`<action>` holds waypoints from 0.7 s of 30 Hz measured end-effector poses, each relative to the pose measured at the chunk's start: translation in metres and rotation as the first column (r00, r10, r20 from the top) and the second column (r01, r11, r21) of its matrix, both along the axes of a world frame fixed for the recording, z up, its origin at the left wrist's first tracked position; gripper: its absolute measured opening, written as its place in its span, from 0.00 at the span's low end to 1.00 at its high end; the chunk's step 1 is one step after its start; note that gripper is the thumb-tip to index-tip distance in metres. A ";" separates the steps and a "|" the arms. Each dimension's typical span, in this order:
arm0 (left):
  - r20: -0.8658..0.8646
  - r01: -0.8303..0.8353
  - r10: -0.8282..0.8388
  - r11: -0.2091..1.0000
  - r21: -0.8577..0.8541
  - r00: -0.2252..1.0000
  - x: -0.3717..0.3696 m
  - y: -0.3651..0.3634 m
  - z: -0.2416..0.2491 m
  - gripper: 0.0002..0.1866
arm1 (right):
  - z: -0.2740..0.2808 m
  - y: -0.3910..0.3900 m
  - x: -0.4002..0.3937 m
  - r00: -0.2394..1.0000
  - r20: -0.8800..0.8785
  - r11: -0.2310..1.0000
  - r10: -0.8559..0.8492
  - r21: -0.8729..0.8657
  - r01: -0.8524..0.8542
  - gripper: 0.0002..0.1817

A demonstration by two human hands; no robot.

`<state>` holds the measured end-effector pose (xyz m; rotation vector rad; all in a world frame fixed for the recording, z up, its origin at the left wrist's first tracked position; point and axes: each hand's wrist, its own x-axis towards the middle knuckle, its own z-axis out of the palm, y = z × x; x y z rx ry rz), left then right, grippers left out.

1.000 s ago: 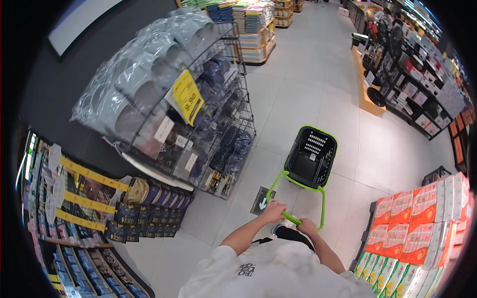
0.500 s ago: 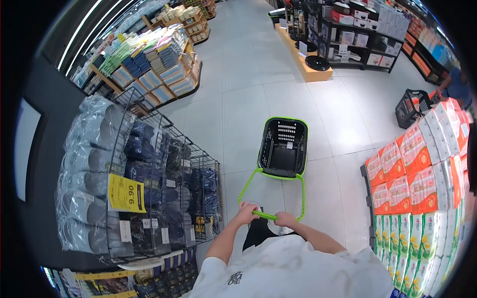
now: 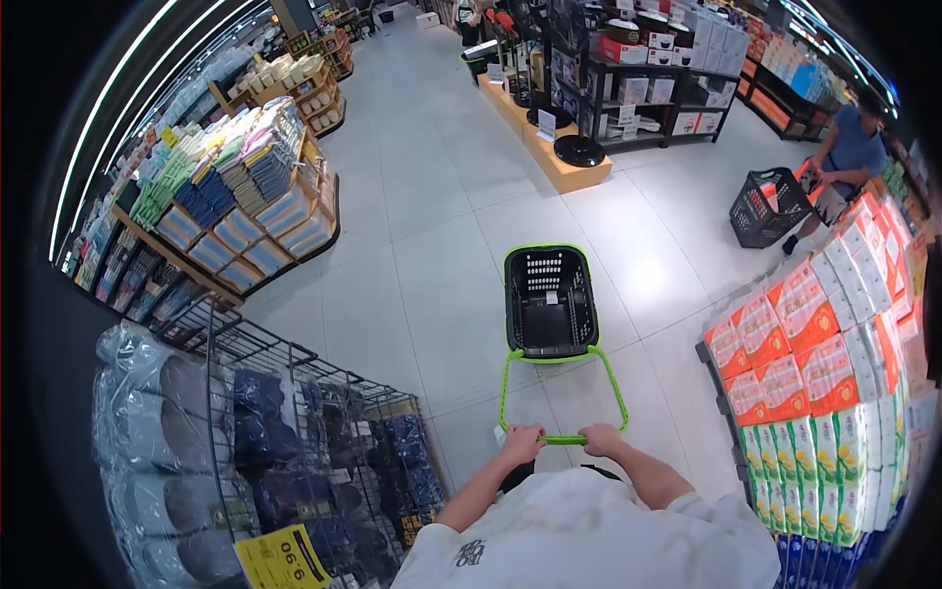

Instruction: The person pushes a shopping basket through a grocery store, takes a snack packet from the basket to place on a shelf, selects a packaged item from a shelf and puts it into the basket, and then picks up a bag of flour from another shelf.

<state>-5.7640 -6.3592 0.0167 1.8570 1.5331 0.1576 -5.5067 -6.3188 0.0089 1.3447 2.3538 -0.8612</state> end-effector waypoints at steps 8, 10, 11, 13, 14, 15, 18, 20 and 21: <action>-0.073 0.073 -0.066 0.993 0.092 0.995 -0.070 0.104 0.005 0.12 | 0.013 0.097 -0.072 0.999 -0.018 0.996 -0.048 0.079 0.049 0.13; -0.084 0.076 -0.066 0.989 0.128 0.994 -0.086 0.132 0.005 0.11 | 0.016 0.120 -0.089 0.998 -0.027 0.994 -0.060 0.089 0.062 0.12; -0.077 0.084 -0.075 0.988 0.129 0.994 -0.092 0.145 0.006 0.11 | 0.017 0.131 -0.095 0.998 -0.032 0.994 -0.058 0.091 0.061 0.11; -0.057 0.082 -0.075 0.988 0.131 0.996 -0.106 0.171 0.006 0.12 | 0.016 0.153 -0.110 0.995 -0.046 0.991 -0.091 0.090 0.095 0.11; -0.045 0.067 -0.061 0.987 0.145 0.997 -0.114 0.185 0.006 0.12 | 0.013 0.165 -0.118 0.993 -0.054 0.990 -0.105 0.089 0.110 0.10; -0.039 0.053 -0.048 0.987 0.153 0.998 -0.117 0.201 0.009 0.12 | 0.014 0.180 -0.122 0.989 -0.081 0.987 -0.122 0.096 0.129 0.10; -0.023 0.032 -0.027 0.976 0.217 0.999 -0.144 0.245 0.008 0.12 | 0.010 0.221 -0.152 0.984 -0.097 0.985 -0.149 0.077 0.157 0.10; -0.045 0.043 -0.033 0.972 0.229 0.998 -0.166 0.284 0.007 0.12 | 0.013 0.254 -0.175 0.982 -0.073 0.984 -0.172 0.039 0.175 0.12; -0.065 0.060 -0.048 0.975 0.212 0.997 -0.176 0.305 0.006 0.12 | 0.015 0.271 -0.186 0.981 -0.058 0.982 -0.187 0.022 0.189 0.13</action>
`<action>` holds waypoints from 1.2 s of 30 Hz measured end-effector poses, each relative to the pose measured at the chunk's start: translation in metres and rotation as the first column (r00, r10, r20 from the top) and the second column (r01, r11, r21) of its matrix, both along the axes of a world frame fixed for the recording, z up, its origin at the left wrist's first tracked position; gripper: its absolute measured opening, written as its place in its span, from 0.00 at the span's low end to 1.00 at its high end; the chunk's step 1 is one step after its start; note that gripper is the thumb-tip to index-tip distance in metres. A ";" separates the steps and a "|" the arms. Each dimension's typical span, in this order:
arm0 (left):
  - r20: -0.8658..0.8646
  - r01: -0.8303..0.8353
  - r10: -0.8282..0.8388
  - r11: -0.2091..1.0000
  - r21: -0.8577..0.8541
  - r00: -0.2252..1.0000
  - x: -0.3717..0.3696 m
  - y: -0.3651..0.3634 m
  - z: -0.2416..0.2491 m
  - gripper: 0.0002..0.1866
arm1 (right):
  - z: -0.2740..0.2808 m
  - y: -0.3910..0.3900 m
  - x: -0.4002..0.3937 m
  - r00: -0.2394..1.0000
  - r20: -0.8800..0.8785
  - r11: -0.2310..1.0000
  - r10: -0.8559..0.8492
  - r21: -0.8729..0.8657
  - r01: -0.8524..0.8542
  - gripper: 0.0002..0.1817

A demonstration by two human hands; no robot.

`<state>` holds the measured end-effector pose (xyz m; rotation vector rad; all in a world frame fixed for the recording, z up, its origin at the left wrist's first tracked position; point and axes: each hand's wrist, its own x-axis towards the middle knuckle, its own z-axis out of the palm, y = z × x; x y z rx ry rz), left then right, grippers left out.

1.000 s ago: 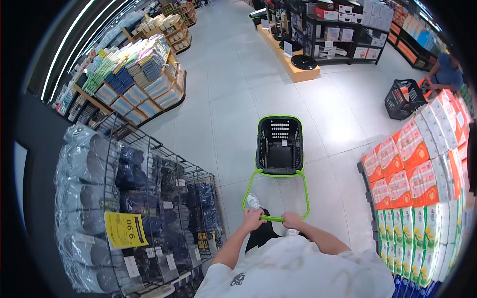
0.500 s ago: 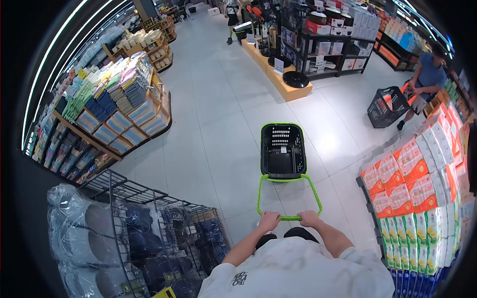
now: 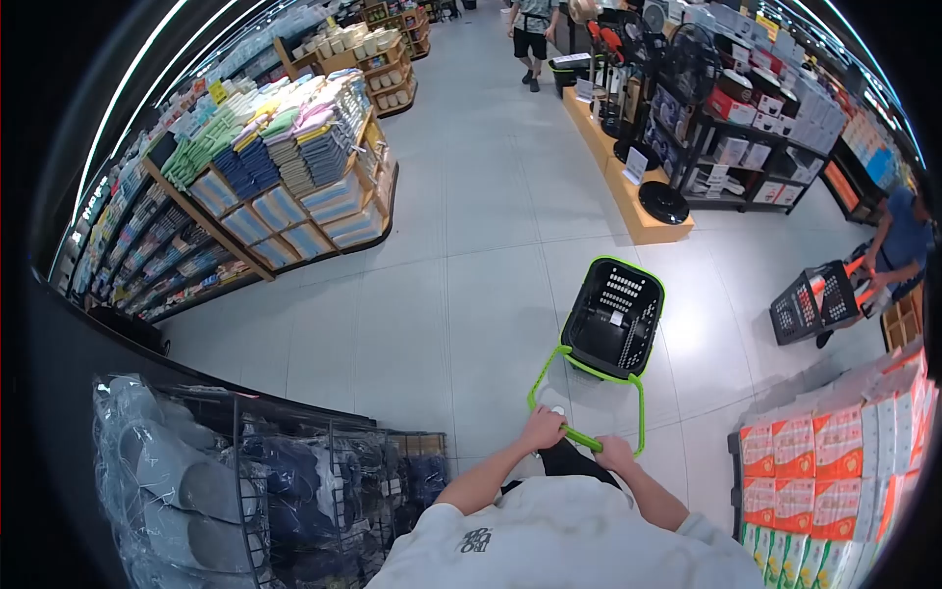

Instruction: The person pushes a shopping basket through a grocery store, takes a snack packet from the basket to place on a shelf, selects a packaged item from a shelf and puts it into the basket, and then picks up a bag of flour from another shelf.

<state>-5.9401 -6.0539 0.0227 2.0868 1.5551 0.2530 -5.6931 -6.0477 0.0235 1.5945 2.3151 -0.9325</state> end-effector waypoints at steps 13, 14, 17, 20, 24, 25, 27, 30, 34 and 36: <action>-0.026 0.031 -0.033 0.997 -0.071 0.999 -0.061 0.223 0.007 0.09 | 0.019 0.200 -0.066 0.967 -0.211 0.985 -0.145 -0.128 0.120 0.13; -0.032 0.049 -0.051 0.997 -0.055 0.998 -0.064 0.237 0.007 0.09 | 0.015 0.208 -0.071 0.965 -0.216 0.984 -0.150 -0.126 0.125 0.13; -0.057 0.072 -0.074 0.997 -0.029 0.996 -0.072 0.278 0.014 0.08 | 0.011 0.243 -0.079 0.960 -0.236 0.986 -0.150 -0.107 0.128 0.12; -0.059 0.079 -0.081 0.996 -0.040 0.995 -0.086 0.318 0.012 0.08 | 0.000 0.277 -0.096 0.968 -0.180 0.982 -0.175 -0.104 0.158 0.10; -0.036 0.149 -0.151 0.987 -0.053 0.988 -0.106 0.374 0.013 0.08 | 0.001 0.320 -0.116 0.941 -0.227 0.963 -0.252 -0.150 0.222 0.08; -0.029 0.186 -0.187 0.982 -0.040 0.982 -0.113 0.392 0.012 0.08 | -0.004 0.332 -0.125 0.938 -0.235 0.964 -0.254 -0.135 0.227 0.08; -0.014 0.201 -0.202 0.977 -0.067 0.979 -0.126 0.422 0.011 0.08 | -0.011 0.356 -0.138 0.925 -0.244 0.957 -0.291 -0.092 0.277 0.09; -0.028 0.258 -0.260 0.964 -0.064 0.965 -0.150 0.480 0.018 0.09 | -0.012 0.401 -0.164 0.914 -0.163 0.924 -0.373 -0.158 0.349 0.09; -0.043 0.338 -0.343 0.937 -0.088 0.938 -0.181 0.550 0.023 0.09 | -0.009 0.456 -0.202 0.878 -0.138 0.884 -0.459 -0.168 0.435 0.10; 0.004 0.346 -0.347 0.937 -0.034 0.938 -0.196 0.585 0.008 0.09 | -0.007 0.481 -0.219 0.872 -0.127 0.881 -0.472 -0.111 0.460 0.11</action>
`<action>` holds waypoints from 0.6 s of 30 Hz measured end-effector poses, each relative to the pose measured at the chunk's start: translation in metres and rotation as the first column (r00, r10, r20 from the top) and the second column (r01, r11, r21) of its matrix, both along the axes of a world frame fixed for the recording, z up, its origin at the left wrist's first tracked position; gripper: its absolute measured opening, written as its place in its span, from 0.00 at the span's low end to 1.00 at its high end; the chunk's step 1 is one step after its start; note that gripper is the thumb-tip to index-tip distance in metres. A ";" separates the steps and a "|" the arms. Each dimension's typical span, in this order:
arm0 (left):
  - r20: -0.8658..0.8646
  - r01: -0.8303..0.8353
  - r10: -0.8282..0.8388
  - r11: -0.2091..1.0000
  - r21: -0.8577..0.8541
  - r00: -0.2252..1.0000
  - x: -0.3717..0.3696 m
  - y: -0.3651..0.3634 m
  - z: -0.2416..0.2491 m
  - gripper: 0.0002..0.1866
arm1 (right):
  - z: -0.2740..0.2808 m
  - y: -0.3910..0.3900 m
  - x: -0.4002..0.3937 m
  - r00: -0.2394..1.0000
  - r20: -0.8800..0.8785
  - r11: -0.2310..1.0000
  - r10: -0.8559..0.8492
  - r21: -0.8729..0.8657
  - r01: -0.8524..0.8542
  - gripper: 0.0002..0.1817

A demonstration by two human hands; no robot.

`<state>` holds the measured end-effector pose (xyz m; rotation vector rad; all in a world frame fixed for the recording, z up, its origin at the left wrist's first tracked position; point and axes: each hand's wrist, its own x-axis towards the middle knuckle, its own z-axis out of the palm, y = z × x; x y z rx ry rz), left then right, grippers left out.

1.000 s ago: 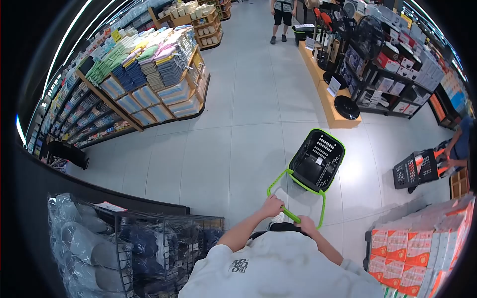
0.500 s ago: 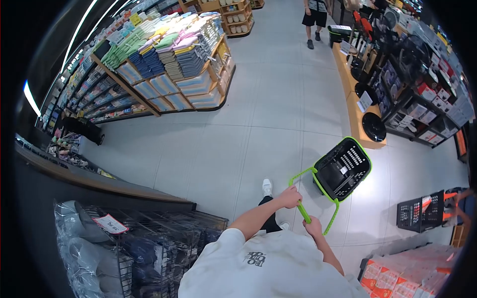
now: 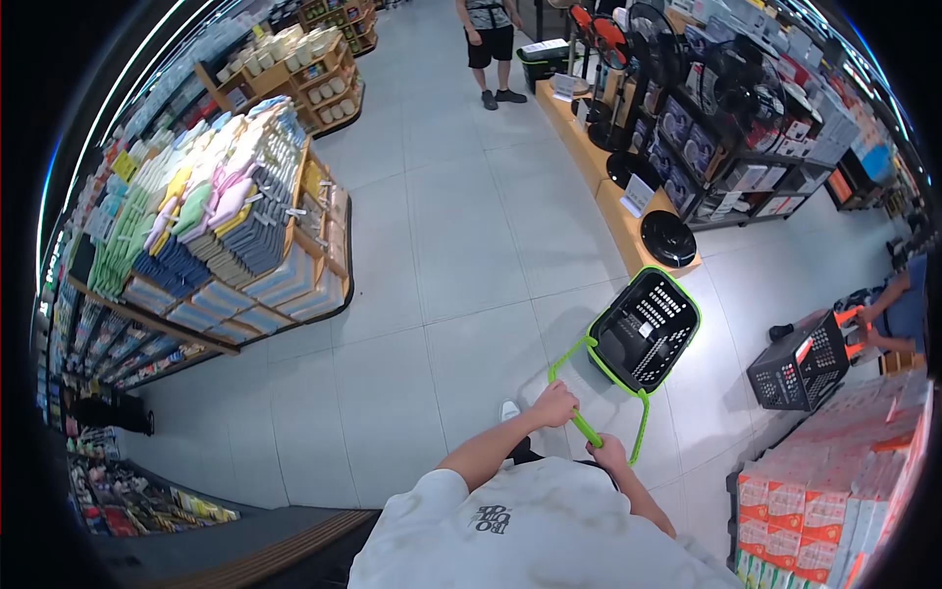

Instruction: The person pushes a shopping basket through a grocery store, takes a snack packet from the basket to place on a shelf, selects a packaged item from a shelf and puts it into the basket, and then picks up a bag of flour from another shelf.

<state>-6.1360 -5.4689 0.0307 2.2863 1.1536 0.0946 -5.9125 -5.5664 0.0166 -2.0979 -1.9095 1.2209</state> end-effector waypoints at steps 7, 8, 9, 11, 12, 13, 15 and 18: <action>-0.042 0.118 -0.119 0.993 -0.019 0.992 -0.034 0.095 0.020 0.11 | 0.039 0.076 -0.054 0.995 -0.009 0.995 -0.101 -0.005 0.101 0.15; -0.023 0.130 -0.131 0.991 -0.013 0.991 -0.034 0.107 0.022 0.10 | 0.041 0.084 -0.056 0.994 -0.012 0.994 -0.110 -0.003 0.110 0.15; -0.004 0.140 -0.140 0.990 -0.007 0.990 -0.034 0.120 0.026 0.10 | 0.047 0.095 -0.058 0.993 -0.015 0.993 -0.117 -0.002 0.117 0.15; 0.027 0.156 -0.156 0.988 0.003 0.987 -0.034 0.144 0.032 0.09 | 0.058 0.119 -0.060 0.988 -0.015 0.989 -0.151 -0.011 0.150 0.16; 0.041 0.163 -0.163 0.987 0.006 0.986 -0.032 0.159 0.035 0.09 | 0.062 0.128 -0.061 0.985 -0.017 0.985 -0.169 -0.018 0.169 0.16; 0.054 0.171 -0.171 0.985 0.011 0.984 -0.030 0.170 0.037 0.09 | 0.060 0.134 -0.063 0.983 -0.031 0.983 -0.181 -0.019 0.181 0.17; 0.041 0.188 -0.187 0.982 -0.001 0.981 -0.029 0.198 0.041 0.08 | 0.054 0.161 -0.061 0.980 -0.061 0.981 -0.191 0.000 0.192 0.19; 0.031 0.196 -0.196 0.980 0.018 0.980 -0.027 0.243 0.054 0.08 | 0.049 0.195 -0.057 0.969 -0.146 0.978 -0.200 0.035 0.207 0.19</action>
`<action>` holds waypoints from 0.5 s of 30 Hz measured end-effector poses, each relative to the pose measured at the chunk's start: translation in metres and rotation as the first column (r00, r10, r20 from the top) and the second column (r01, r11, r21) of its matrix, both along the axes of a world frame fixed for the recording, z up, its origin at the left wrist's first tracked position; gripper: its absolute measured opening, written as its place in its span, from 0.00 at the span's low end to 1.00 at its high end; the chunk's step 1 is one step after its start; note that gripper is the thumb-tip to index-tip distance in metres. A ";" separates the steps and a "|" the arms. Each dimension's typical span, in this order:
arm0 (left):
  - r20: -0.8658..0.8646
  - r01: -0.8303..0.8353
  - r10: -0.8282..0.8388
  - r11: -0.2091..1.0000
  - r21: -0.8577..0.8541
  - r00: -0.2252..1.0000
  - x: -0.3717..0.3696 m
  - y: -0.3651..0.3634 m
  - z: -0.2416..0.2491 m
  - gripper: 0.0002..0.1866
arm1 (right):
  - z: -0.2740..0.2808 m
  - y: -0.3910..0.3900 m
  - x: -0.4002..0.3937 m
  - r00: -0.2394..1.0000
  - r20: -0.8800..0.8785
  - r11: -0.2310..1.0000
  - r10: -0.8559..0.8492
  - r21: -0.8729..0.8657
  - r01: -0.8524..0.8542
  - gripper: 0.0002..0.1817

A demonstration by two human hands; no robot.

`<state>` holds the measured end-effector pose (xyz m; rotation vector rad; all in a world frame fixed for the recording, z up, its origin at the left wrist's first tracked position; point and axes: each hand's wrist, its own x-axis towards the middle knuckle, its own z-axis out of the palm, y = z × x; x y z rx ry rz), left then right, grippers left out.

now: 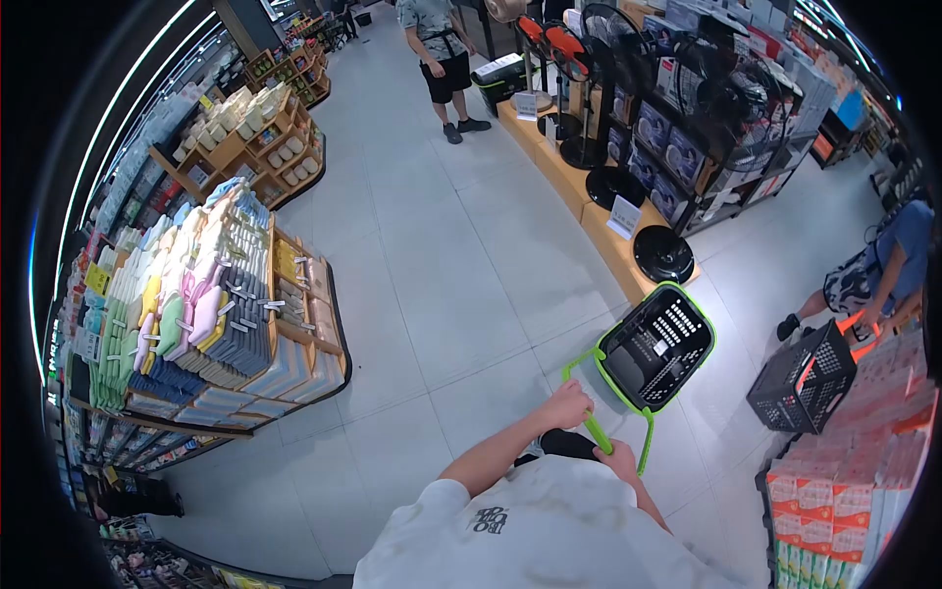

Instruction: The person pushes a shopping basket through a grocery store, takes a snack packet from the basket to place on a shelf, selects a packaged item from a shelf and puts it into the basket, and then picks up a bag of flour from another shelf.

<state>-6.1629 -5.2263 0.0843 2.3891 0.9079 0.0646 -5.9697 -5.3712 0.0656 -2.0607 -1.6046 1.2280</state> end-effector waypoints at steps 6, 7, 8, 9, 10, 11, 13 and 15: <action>-0.039 0.093 -0.093 0.996 0.007 0.995 0.010 0.095 -0.001 0.08 | -0.013 0.072 0.002 0.998 -0.049 0.997 -0.047 0.056 0.049 0.19; -0.033 0.110 -0.111 0.994 -0.023 0.993 0.014 0.098 -0.001 0.08 | -0.004 0.083 0.000 0.995 -0.061 0.996 -0.081 0.039 0.083 0.19; -0.018 0.125 -0.126 0.992 -0.012 0.992 0.016 0.102 -0.004 0.07 | 0.004 0.089 -0.001 0.991 -0.070 0.993 -0.118 0.000 0.118 0.19; 0.001 0.142 -0.142 0.990 -0.002 0.990 0.018 0.116 0.009 0.07 | 0.017 0.096 -0.002 0.985 -0.074 0.987 -0.158 -0.040 0.155 0.19; 0.021 0.160 -0.160 0.987 0.017 0.987 0.019 0.125 0.011 0.06 | 0.024 0.104 -0.003 0.981 -0.089 0.985 -0.169 -0.038 0.167 0.18; 0.027 0.174 -0.174 0.985 -0.002 0.984 0.021 0.127 0.009 0.06 | 0.022 0.102 -0.003 0.981 -0.078 0.984 -0.178 -0.037 0.175 0.18; 0.037 0.195 -0.194 0.981 -0.002 0.980 0.027 0.154 0.011 0.06 | 0.021 0.125 -0.001 0.982 -0.058 0.983 -0.182 0.000 0.183 0.18; 0.045 0.219 -0.219 0.976 0.008 0.975 0.029 0.175 0.017 0.06 | 0.020 0.143 -0.002 0.975 -0.063 0.977 -0.214 -0.001 0.214 0.19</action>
